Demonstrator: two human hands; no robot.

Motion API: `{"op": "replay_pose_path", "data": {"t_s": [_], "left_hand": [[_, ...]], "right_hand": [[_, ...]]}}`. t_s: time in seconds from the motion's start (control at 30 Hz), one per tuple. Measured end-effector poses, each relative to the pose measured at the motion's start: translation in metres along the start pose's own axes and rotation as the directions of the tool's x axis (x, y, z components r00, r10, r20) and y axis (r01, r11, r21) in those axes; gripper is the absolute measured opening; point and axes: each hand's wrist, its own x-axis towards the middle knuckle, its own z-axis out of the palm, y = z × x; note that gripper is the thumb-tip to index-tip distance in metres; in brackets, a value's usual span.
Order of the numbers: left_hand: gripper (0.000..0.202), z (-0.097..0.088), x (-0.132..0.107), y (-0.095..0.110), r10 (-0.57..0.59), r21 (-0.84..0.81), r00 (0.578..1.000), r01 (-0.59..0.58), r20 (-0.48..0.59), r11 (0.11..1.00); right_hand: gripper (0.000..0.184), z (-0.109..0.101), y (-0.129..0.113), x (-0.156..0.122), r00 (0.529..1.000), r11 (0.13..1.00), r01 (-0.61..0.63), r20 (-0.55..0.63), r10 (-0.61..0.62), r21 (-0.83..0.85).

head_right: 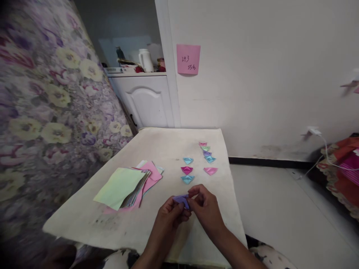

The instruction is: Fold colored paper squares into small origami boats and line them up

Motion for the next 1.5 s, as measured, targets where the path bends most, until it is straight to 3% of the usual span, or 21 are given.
{"op": "replay_pose_path", "data": {"t_s": [0.2, 0.27, 0.5, 1.0, 1.37, 1.5], "left_hand": [[0.007, 0.001, 0.0, 0.002, 0.068, -0.048, 0.997, -0.069, -0.024, 0.996], [0.007, 0.001, -0.001, 0.003, 0.094, -0.035, 0.995, -0.095, -0.014, 0.995], [0.004, 0.001, -0.003, 0.003, 0.15, 0.003, 0.989, -0.15, 0.007, 0.989], [0.004, 0.001, -0.003, 0.004, 0.168, 0.017, 0.986, -0.168, 0.004, 0.986], [0.008, 0.003, -0.004, 0.003, 0.17, 0.067, 0.984, -0.167, -0.049, 0.984], [0.008, 0.003, -0.005, 0.004, 0.172, 0.077, 0.984, -0.168, -0.053, 0.983]], "right_hand": [[0.008, -0.002, -0.01, -0.005, 0.962, 0.957, 0.273, 0.004, -0.274, -0.102], [0.01, -0.003, -0.011, -0.006, 0.95, 0.944, 0.311, 0.021, -0.311, -0.106], [0.011, -0.003, -0.01, -0.007, 0.944, 0.937, 0.327, 0.0, -0.329, -0.124], [0.013, -0.006, -0.013, -0.007, 0.861, 0.83, 0.502, 0.05, -0.506, -0.242], [0.012, -0.007, -0.014, -0.009, 0.847, 0.8, 0.521, 0.059, -0.529, -0.297], [0.011, -0.006, -0.014, -0.009, 0.864, 0.83, 0.496, 0.044, -0.502, -0.255]]}}
